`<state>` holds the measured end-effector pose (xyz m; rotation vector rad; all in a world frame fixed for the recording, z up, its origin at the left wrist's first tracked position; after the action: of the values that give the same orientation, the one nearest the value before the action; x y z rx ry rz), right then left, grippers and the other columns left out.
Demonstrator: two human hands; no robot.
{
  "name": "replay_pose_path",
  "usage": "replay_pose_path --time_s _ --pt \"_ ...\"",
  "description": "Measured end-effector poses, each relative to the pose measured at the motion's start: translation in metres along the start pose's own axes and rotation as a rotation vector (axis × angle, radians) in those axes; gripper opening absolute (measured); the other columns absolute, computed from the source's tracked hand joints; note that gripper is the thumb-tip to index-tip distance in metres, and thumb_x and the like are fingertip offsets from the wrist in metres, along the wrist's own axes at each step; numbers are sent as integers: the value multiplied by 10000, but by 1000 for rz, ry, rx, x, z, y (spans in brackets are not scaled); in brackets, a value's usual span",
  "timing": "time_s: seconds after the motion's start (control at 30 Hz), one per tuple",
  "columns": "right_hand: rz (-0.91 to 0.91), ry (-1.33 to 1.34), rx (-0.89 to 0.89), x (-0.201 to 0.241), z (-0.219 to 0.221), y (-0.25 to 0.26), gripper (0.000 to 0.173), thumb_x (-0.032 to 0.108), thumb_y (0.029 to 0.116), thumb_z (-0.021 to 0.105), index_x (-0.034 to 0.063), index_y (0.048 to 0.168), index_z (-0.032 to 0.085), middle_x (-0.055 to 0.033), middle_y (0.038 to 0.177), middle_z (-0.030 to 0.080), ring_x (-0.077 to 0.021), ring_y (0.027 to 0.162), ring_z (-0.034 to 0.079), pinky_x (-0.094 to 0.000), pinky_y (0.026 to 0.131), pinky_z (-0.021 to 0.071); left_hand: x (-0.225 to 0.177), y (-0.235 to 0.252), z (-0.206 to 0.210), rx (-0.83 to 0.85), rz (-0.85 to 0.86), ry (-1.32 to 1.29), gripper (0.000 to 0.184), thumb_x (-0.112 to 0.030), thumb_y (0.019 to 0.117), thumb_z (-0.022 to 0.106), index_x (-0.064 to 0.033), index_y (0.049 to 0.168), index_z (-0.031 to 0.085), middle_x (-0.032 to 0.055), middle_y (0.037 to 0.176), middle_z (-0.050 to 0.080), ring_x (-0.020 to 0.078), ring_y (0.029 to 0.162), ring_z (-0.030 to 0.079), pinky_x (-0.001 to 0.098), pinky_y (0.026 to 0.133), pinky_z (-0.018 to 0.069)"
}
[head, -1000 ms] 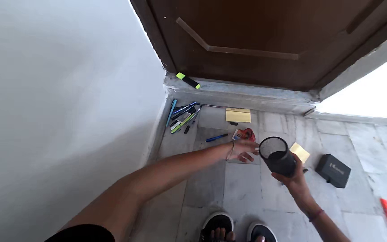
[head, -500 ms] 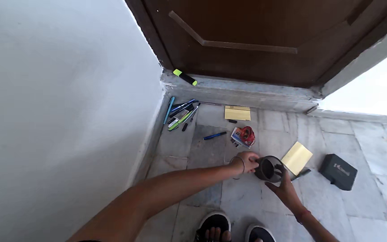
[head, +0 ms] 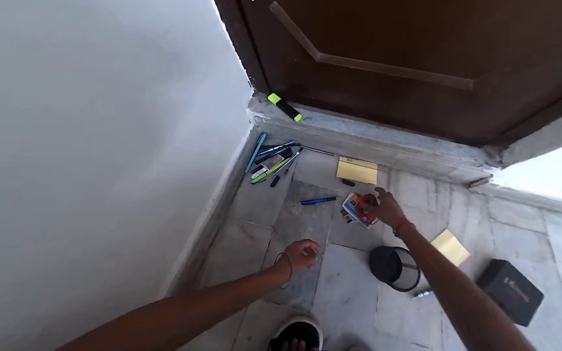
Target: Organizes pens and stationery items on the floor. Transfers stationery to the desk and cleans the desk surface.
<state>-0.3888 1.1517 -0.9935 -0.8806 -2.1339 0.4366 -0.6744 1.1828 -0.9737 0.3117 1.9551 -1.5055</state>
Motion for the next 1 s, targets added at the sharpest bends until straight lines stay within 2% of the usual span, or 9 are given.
replay_pose_path --time_s 0.13,0.27,0.33,0.5,0.57,0.67,0.77,0.87,1.0 --pt "4 31 -23 -4 19 11 527 177 947 741 -23 1392 544 -327 1343 538 -489 1195 573 -618 976 476 4 -2 6 -27 20 -40 321 -61 1065 501 51 1361 551 214 1203 611 218 932 649 335 847 544" --pt "-47 238 -23 -30 -10 -12 378 44 943 707 -43 1295 599 -279 1159 648 -398 1025 643 -555 887 514 -11 10 1 -40 44 5 331 -74 1067 494 48 1369 552 219 1226 606 219 961 640 330 868 534" --pt "-36 298 -51 -50 -31 -35 352 11 962 666 -56 1297 584 -273 1146 652 -375 992 642 -543 862 515 -28 23 -7 -82 91 43 334 -69 1061 506 65 1362 562 250 1264 614 269 1043 647 370 934 526" --pt "217 358 -156 -137 -37 -60 383 14 950 681 -58 1310 574 -263 1147 662 -345 996 655 -517 877 523 -89 80 -14 -133 331 555 501 -96 982 673 18 1445 519 259 1462 519 410 1350 517 541 1128 416" --pt "262 339 -173 -150 -28 -70 405 21 934 709 -61 1307 574 -278 1141 660 -373 997 656 -540 881 519 -115 104 -6 -152 471 785 602 -139 921 763 -24 1462 526 240 1492 501 442 1392 456 615 1117 376" --pt "226 241 -165 -151 -22 -82 553 60 901 764 -76 1378 519 -333 1241 598 -452 1091 617 -577 938 496 -144 123 14 -78 570 1053 674 -119 856 826 -56 1461 536 194 1499 511 430 1414 419 617 1121 331" --pt "208 188 -171 -151 -28 -89 759 119 854 831 -60 1476 433 -374 1397 480 -523 1242 521 -614 1009 453 -153 132 29 4 584 1218 618 -76 835 835 -29 1392 572 199 1397 581 429 1377 451 615 1132 307" --pt "179 203 -226 -146 -39 -94 764 121 856 833 -55 1483 434 -380 1439 443 -546 1289 477 -652 1030 416 -150 137 29 -2 531 1268 613 -95 817 853 -18 1363 584 206 1364 585 422 1344 472 604 1129 306" --pt "156 287 -267 -131 -43 -95 711 98 895 792 -48 1486 425 -359 1456 437 -518 1281 494 -615 1020 436 -142 136 19 -34 487 1200 616 -175 825 866 14 1344 594 231 1380 559 436 1357 451 626 1111 319"
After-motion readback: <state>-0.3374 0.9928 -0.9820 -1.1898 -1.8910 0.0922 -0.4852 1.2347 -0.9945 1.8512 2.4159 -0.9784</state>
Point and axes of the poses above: each hand's wrist, its own y-axis towards the middle knuckle, its own z-axis out of the palm, x = y × z, the point moved 5 cm from there along y, towards the middle knuckle
